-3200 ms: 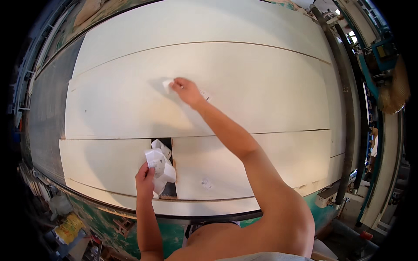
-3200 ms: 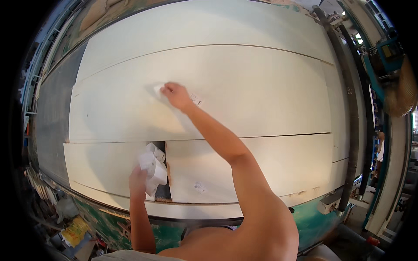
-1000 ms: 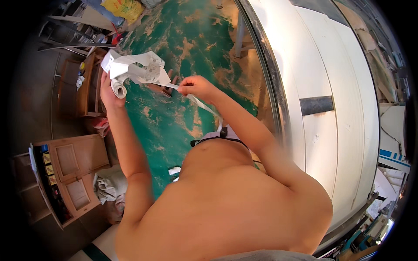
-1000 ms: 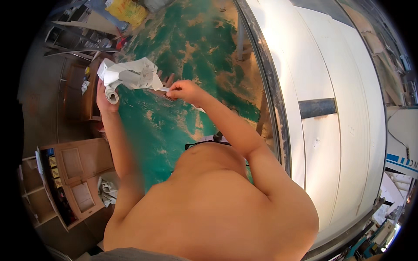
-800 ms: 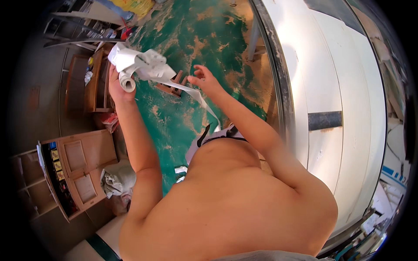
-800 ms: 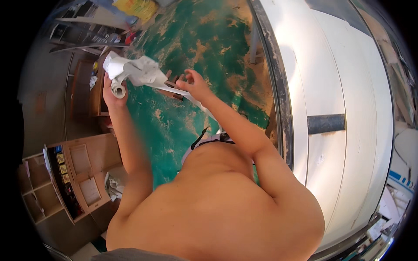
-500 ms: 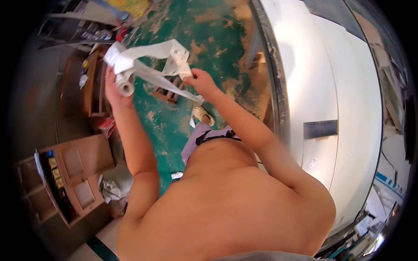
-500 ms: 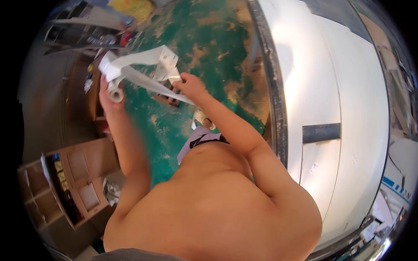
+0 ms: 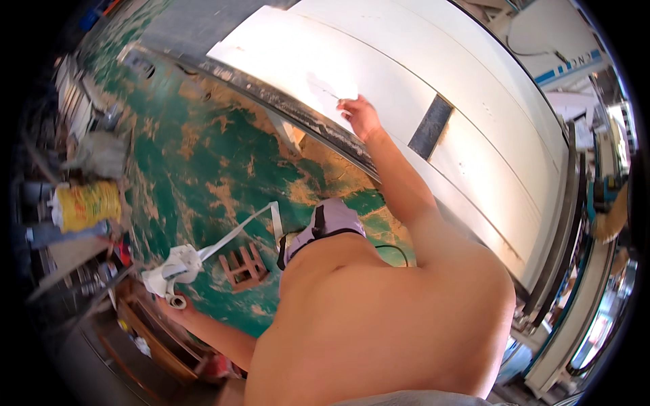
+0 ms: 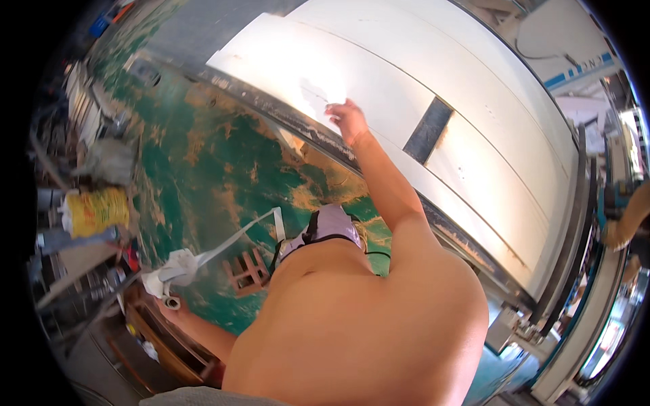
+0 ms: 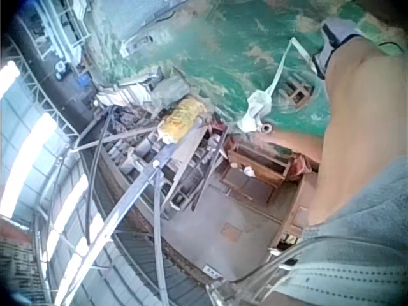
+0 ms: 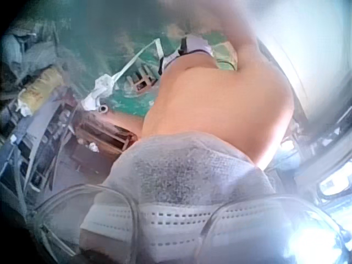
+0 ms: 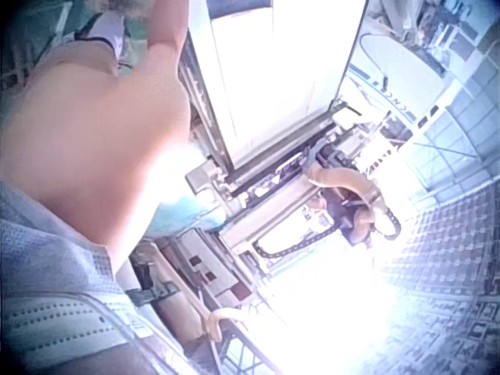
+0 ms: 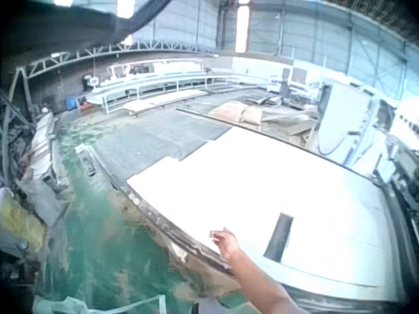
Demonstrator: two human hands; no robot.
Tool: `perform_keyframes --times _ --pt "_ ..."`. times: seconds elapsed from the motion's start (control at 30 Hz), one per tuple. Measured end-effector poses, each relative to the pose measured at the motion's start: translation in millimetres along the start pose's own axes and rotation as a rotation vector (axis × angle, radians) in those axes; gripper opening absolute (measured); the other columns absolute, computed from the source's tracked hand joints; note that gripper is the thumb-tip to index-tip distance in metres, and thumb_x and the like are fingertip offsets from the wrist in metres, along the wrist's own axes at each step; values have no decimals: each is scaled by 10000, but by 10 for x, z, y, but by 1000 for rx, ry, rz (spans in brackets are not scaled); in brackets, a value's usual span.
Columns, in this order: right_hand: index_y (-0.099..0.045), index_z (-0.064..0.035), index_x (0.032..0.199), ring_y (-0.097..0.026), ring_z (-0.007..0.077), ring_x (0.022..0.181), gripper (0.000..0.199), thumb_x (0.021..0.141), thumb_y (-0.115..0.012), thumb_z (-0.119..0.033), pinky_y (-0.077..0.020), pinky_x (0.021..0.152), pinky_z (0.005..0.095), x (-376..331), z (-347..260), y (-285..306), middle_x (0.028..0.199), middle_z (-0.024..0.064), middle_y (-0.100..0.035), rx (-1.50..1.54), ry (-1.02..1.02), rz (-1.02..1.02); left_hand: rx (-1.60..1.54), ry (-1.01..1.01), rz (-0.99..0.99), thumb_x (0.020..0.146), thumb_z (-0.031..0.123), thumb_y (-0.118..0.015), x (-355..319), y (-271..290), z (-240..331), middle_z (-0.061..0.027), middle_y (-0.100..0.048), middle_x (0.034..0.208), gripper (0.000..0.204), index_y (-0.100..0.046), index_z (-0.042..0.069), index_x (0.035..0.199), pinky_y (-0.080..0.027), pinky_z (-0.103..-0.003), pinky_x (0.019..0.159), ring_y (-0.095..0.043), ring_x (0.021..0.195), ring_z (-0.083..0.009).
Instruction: The person uses two plastic straps to lift and stabilize a stack of large white curved panels, then walks across a workshop to a sorting table where they wipe down and sort several smaller white wooden components by hand.
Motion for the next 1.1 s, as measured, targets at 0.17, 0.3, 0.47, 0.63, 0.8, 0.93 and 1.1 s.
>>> perform_keyframes --times 0.17,0.3,0.47,0.63,0.8,0.93,1.1 --pt "-513 -59 1090 -590 219 992 299 825 -606 -158 -435 874 371 720 -203 277 1060 104 -631 214 80 191 159 121 -18 960 238 -479 135 -823 -141 -40 -591 1045 309 -532 115 1239 -476 -269 685 -581 861 -145" --pt "-461 -76 1283 -558 253 1132 418 924 -563 -267 -437 955 401 1539 115 -309 1167 142 -614 206 -114 -228 318 -12 -84 938 194 -513 466 -1262 -50 -57 -567 1184 388 -485 89 1309 -462 -285 782 -575 993 -174" --pt "-376 -107 1397 -537 275 1175 532 957 -533 -363 -410 1040 428 2783 -414 490 1285 167 -540 305 48 -24 439 3 -224 939 175 -528 264 -2186 73 -74 -543 1269 410 -474 37 1322 -481 -307 834 -572 1069 -196" --pt "-607 -61 1103 -587 268 1016 307 825 -577 -188 -446 877 425 2893 -1242 -225 1114 123 -608 -1780 539 343 421 84 -63 925 158 -547 194 -2524 -4 -92 -554 1249 436 -463 34 1334 -482 -312 852 -577 1073 -218" --pt "-306 -34 1458 -174 233 1443 797 862 -502 -526 -135 1184 420 2128 -206 -894 1539 97 -256 -2126 332 -346 422 103 42 923 158 -540 300 -2321 13 -96 -548 1252 419 -478 33 1318 -478 -316 869 -572 1072 -213" --pt "-278 -45 1474 -140 239 1455 803 895 -450 -573 -115 1185 429 2418 -1 -1122 1567 94 -197 -1996 378 -179 419 68 81 931 184 -529 481 -2330 87 -90 -536 1257 403 -494 35 1304 -479 -304 861 -566 1065 -201" --pt "-254 -63 1488 -107 235 1463 795 914 -408 -591 -96 1185 424 2821 220 -1467 1578 84 -172 -1940 290 35 342 102 46 917 168 -551 1393 -1939 160 -98 -564 1238 427 -486 39 1319 -463 -311 882 -575 1065 -202"
Point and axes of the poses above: each hand's wrist, its own x-axis towards the middle knuckle, its own y-axis out of the back of the hand, z = x × y, the point moved 8 cm from there along x, towards the middle knuckle
